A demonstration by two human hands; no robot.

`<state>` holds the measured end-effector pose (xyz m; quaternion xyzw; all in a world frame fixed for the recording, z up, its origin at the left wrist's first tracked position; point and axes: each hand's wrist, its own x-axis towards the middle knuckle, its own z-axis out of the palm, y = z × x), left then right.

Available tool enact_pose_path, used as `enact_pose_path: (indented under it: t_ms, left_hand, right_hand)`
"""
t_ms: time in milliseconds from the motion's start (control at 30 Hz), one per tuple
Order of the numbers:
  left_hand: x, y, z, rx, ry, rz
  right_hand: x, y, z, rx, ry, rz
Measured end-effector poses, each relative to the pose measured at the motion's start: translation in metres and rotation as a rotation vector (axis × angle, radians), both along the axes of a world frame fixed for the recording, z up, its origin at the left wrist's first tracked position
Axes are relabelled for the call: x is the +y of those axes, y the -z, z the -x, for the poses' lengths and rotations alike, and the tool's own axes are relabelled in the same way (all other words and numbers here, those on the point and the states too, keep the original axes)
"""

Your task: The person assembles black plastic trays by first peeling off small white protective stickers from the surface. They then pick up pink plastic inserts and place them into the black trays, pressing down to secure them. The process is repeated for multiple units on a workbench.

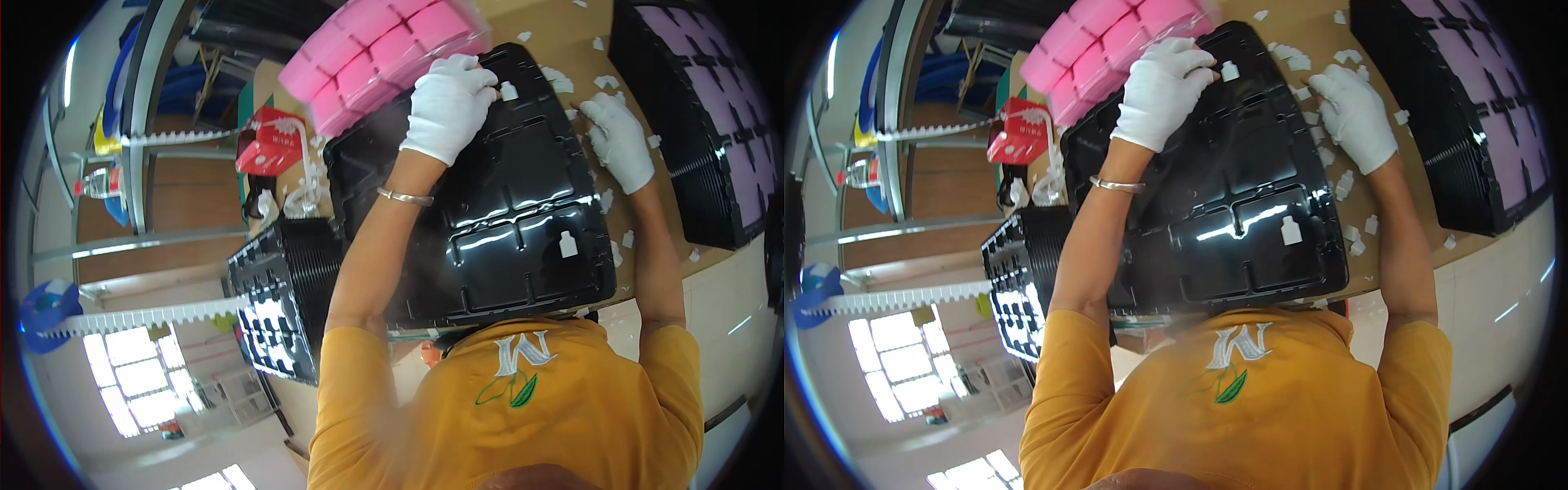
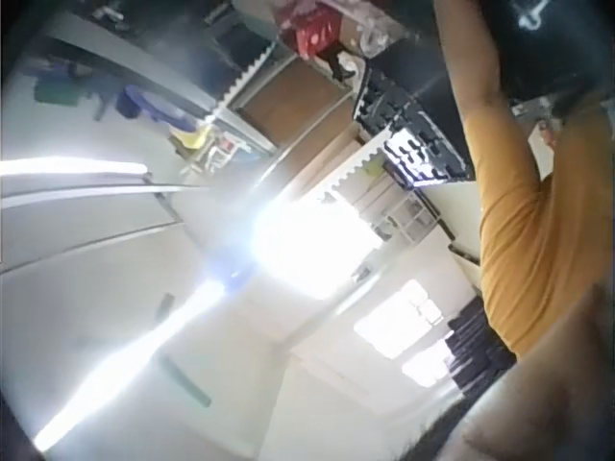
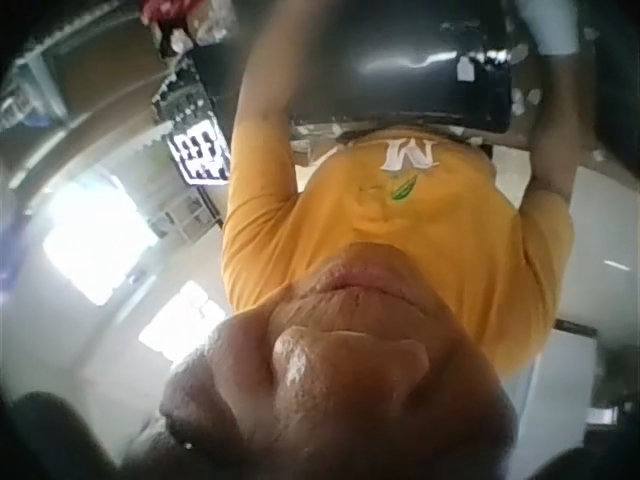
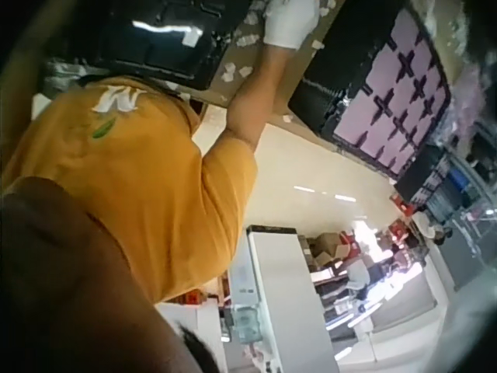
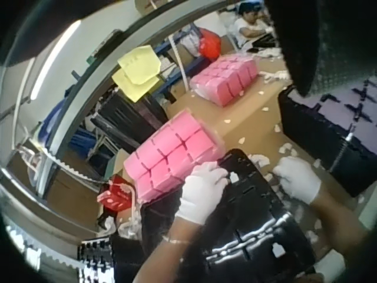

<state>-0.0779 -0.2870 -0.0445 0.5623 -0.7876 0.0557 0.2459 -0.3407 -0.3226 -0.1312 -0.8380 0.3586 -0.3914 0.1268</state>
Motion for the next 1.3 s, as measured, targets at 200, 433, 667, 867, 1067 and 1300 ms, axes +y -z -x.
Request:
enact_pose_path:
  t_ms: [200,433,667,867,1067,1300]
  left_hand:
    - [-0.017,-0.004,0.019,-0.095,-0.095,-0.217]
    - [-0.015,-0.008,0.019,0.001,-0.157,-0.299]
    - [-0.013,-0.002,0.012,-0.013,-0.028,-0.155]
    - [-0.022,-0.001,0.014,-0.109,-0.032,-0.134]
    - [-0.024,0.01,0.015,-0.302,-0.038,-0.045]
    - [-0.027,0.006,0.009,-0.219,-0.001,-0.123]
  right_hand:
    - [-0.002,0.002,0.002,-0.022,0.003,0.023]
    - [-0.003,0.006,0.0,-0.003,0.001,0.024]
    - [-0.001,0.005,-0.002,0.027,0.017,0.016]
    - [-0.001,0.005,-0.002,0.068,0.038,-0.002]
    - [0.004,-0.002,-0.002,0.097,0.044,-0.015]
    - [0.0,0.004,-0.001,0.13,0.061,-0.038]
